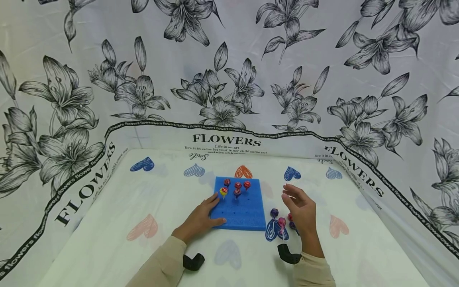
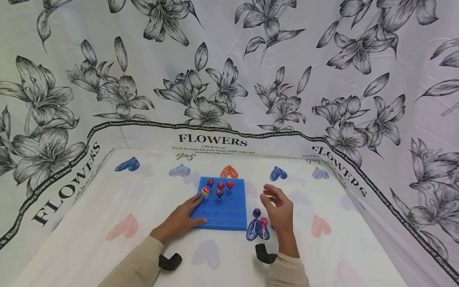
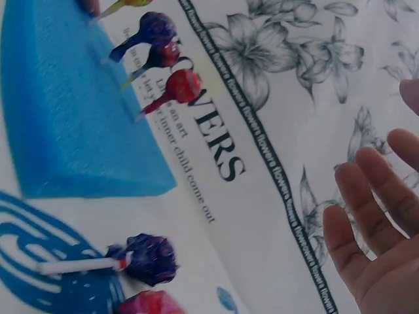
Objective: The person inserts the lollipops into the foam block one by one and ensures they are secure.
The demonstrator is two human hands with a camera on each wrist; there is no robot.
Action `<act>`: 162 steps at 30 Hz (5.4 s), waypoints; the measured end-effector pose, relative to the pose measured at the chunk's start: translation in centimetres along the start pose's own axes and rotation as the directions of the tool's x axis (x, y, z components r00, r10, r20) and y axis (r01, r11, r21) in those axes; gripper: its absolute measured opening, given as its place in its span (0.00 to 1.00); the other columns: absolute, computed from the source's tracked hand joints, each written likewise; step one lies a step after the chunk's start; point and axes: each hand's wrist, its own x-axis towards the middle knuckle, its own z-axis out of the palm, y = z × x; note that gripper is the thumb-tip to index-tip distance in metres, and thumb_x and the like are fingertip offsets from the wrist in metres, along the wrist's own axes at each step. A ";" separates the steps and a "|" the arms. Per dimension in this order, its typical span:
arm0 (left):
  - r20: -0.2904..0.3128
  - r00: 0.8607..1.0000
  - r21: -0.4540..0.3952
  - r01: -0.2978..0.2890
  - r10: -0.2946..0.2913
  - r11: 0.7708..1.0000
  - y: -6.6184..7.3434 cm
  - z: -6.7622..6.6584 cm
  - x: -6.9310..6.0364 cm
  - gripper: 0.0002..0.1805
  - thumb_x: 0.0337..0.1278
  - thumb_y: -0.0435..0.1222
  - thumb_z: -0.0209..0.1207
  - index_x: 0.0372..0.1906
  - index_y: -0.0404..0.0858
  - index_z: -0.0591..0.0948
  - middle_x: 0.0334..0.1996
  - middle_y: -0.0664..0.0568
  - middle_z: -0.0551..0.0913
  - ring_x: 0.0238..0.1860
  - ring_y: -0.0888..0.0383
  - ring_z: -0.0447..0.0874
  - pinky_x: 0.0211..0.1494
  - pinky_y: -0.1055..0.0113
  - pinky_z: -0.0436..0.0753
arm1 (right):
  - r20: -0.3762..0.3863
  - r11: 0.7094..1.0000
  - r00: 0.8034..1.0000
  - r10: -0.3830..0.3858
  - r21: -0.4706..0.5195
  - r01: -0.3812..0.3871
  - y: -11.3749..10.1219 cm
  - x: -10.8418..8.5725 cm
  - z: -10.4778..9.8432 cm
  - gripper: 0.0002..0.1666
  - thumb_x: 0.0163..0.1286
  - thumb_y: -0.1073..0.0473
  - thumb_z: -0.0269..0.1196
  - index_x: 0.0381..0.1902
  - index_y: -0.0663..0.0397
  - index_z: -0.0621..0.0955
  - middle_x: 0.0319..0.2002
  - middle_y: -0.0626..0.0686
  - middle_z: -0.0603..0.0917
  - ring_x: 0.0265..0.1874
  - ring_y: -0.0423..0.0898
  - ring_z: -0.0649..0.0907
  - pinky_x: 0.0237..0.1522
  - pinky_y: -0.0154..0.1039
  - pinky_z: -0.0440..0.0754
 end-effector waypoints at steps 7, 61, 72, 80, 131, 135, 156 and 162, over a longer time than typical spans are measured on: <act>0.008 1.000 0.008 -0.010 0.010 1.000 -0.2 0.2 -0.1 0.48 0.52 0.59 0.64 0.72 0.37 0.63 0.75 0.52 0.53 0.72 0.44 0.51 0.68 0.47 0.60 | 0.058 0.985 0.997 0.056 -0.167 -0.045 3.5 -0.7 0.7 0.20 0.65 0.62 0.67 0.55 0.57 0.81 0.50 0.56 0.82 0.47 0.52 0.81 0.50 0.40 0.79; -0.002 1.000 0.001 0.003 -0.003 1.000 0.1 -0.1 -0.2 0.48 0.50 0.57 0.66 0.72 0.37 0.64 0.75 0.52 0.54 0.73 0.43 0.50 0.68 0.46 0.60 | -0.002 0.936 0.951 0.311 -0.172 -0.306 3.9 -0.9 0.2 0.16 0.71 0.64 0.60 0.55 0.56 0.80 0.50 0.54 0.81 0.49 0.49 0.82 0.48 0.28 0.77; 0.014 1.000 -0.002 -0.009 0.010 1.000 -0.1 0.3 0.0 0.48 0.51 0.58 0.65 0.72 0.36 0.64 0.74 0.50 0.54 0.72 0.42 0.51 0.67 0.45 0.60 | 0.012 0.962 0.962 0.271 -0.050 -0.270 2.5 -0.7 -0.1 0.20 0.70 0.53 0.62 0.59 0.45 0.78 0.44 0.54 0.85 0.43 0.46 0.84 0.48 0.30 0.78; 0.002 1.000 0.021 -0.004 0.004 1.000 -0.1 0.1 0.2 0.48 0.51 0.58 0.66 0.72 0.38 0.64 0.75 0.52 0.54 0.72 0.43 0.51 0.67 0.46 0.61 | -0.071 0.989 0.987 0.143 -0.036 -0.146 -1.0 1.0 -0.1 0.22 0.68 0.55 0.64 0.58 0.54 0.80 0.46 0.55 0.84 0.44 0.43 0.83 0.48 0.30 0.78; -0.001 1.000 0.008 -0.013 0.013 1.000 0.2 -0.1 -0.2 0.47 0.52 0.58 0.64 0.72 0.37 0.64 0.74 0.50 0.54 0.72 0.42 0.52 0.66 0.45 0.62 | 0.052 0.994 0.993 -0.111 0.025 0.110 0.9 2.4 8.2 0.21 0.68 0.56 0.64 0.57 0.54 0.79 0.53 0.53 0.82 0.47 0.48 0.83 0.50 0.45 0.79; 0.001 1.000 0.008 -0.018 0.018 1.000 0.1 -0.1 -0.1 0.47 0.52 0.58 0.64 0.72 0.37 0.64 0.74 0.49 0.54 0.72 0.42 0.52 0.66 0.45 0.62 | 0.069 0.996 0.994 -0.087 0.011 0.086 1.9 1.9 8.3 0.21 0.68 0.54 0.64 0.57 0.53 0.80 0.52 0.52 0.82 0.47 0.48 0.83 0.51 0.43 0.79; 0.004 1.000 0.004 -0.007 0.007 1.000 0.0 0.0 0.0 0.47 0.52 0.58 0.65 0.72 0.37 0.64 0.74 0.50 0.54 0.72 0.41 0.52 0.66 0.45 0.62 | 0.166 0.995 0.982 -0.087 -0.036 0.095 1.6 0.5 8.5 0.19 0.67 0.70 0.61 0.55 0.72 0.77 0.47 0.63 0.82 0.43 0.59 0.84 0.47 0.49 0.81; 0.001 1.000 0.001 -0.015 0.015 1.000 0.1 0.0 -0.1 0.48 0.52 0.58 0.65 0.72 0.36 0.64 0.74 0.50 0.54 0.72 0.41 0.52 0.66 0.45 0.62 | 0.166 0.995 0.984 -0.071 -0.059 0.081 1.8 0.4 8.7 0.18 0.67 0.71 0.61 0.55 0.71 0.77 0.47 0.62 0.83 0.43 0.57 0.84 0.48 0.48 0.81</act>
